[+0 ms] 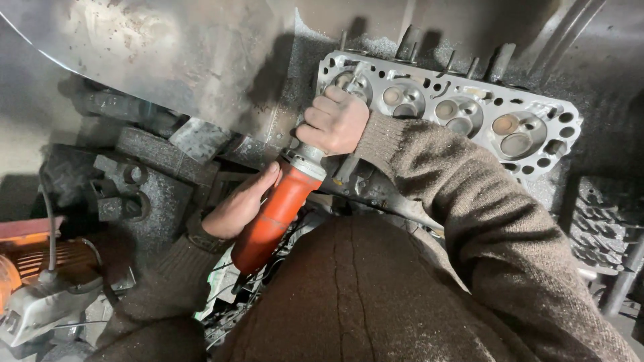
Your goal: Polishing and porting the intake and exhaust areas of an engine cylinder head using a die grinder.
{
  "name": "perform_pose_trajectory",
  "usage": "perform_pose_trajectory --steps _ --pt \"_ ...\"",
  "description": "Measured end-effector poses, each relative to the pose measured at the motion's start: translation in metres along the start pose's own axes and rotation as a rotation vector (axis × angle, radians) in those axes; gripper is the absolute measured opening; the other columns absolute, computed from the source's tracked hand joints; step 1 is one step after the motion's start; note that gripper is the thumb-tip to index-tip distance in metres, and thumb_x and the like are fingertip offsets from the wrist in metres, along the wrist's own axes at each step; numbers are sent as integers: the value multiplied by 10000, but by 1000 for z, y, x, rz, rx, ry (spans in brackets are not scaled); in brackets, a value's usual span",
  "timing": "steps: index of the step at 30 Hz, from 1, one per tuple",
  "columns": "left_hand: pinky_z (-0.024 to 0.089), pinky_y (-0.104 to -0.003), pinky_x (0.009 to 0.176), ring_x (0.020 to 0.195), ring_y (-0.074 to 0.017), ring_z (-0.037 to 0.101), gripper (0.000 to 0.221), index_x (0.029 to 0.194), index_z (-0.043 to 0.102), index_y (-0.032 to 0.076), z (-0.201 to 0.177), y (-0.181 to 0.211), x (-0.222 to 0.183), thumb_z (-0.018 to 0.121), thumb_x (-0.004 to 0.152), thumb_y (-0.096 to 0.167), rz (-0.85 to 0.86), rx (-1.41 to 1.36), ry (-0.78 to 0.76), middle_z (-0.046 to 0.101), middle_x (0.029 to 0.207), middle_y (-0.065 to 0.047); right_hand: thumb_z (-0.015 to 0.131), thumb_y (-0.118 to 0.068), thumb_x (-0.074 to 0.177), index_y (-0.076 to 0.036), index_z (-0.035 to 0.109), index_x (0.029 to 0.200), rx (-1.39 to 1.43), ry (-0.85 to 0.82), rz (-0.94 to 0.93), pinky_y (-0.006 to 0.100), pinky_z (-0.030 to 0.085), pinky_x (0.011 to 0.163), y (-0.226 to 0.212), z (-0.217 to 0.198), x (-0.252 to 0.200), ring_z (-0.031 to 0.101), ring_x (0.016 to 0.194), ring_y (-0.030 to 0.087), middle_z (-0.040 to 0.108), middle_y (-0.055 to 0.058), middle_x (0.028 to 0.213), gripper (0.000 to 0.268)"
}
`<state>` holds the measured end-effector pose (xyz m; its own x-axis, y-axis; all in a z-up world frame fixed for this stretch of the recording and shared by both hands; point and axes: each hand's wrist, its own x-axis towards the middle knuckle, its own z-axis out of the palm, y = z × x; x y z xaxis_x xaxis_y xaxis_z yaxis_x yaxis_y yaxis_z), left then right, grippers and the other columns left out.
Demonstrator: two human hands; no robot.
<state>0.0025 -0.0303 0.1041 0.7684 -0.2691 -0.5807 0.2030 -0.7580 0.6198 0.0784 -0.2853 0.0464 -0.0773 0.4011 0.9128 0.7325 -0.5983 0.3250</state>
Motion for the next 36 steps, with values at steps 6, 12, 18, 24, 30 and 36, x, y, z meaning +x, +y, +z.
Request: perform_pose_trajectory --steps 6,12,18,24,30,36 --pt "362 -533 1221 1317 -324 600 664 1072 740 90 19 5 -18 406 1081 664 49 -116 60 722 1277 -146 353 -217 1150 -168 535 730 66 23 -15 348 409 595 2 3 1 467 592 209 412 19 707 460" --pt "292 -573 1249 1380 -339 527 659 1136 721 55 31 -10 -8 396 1103 627 92 -201 87 643 1397 -158 317 -241 1153 -178 530 739 71 29 -23 343 396 599 5 -4 5 466 604 205 413 13 718 471" --pt "416 -486 1087 1113 -292 534 474 863 522 97 44 -15 -16 380 1201 397 345 -265 55 601 1033 -128 445 -153 1121 -172 511 699 55 34 -31 337 398 579 -3 -38 11 442 580 218 416 33 695 427" --pt "402 -583 1193 1400 -402 574 663 1445 663 169 61 -11 -3 381 1076 643 82 -22 -20 687 1416 -211 493 -129 1114 -161 528 702 8 -6 -33 340 390 579 -4 -59 -5 432 588 212 413 29 700 415" --pt "360 -633 1217 1425 -423 524 633 1463 621 47 61 -12 1 382 1123 525 180 -67 -4 629 1450 -281 464 -96 1099 -162 494 672 16 44 -12 334 382 564 -2 -59 -1 414 568 212 394 34 682 433" --pt "365 -622 1189 1271 -339 563 505 1162 684 16 53 -11 -1 360 1174 402 338 -143 -29 671 1239 -202 446 -99 1117 -156 489 675 23 34 23 337 384 556 -2 -58 -3 425 564 216 405 36 679 447"
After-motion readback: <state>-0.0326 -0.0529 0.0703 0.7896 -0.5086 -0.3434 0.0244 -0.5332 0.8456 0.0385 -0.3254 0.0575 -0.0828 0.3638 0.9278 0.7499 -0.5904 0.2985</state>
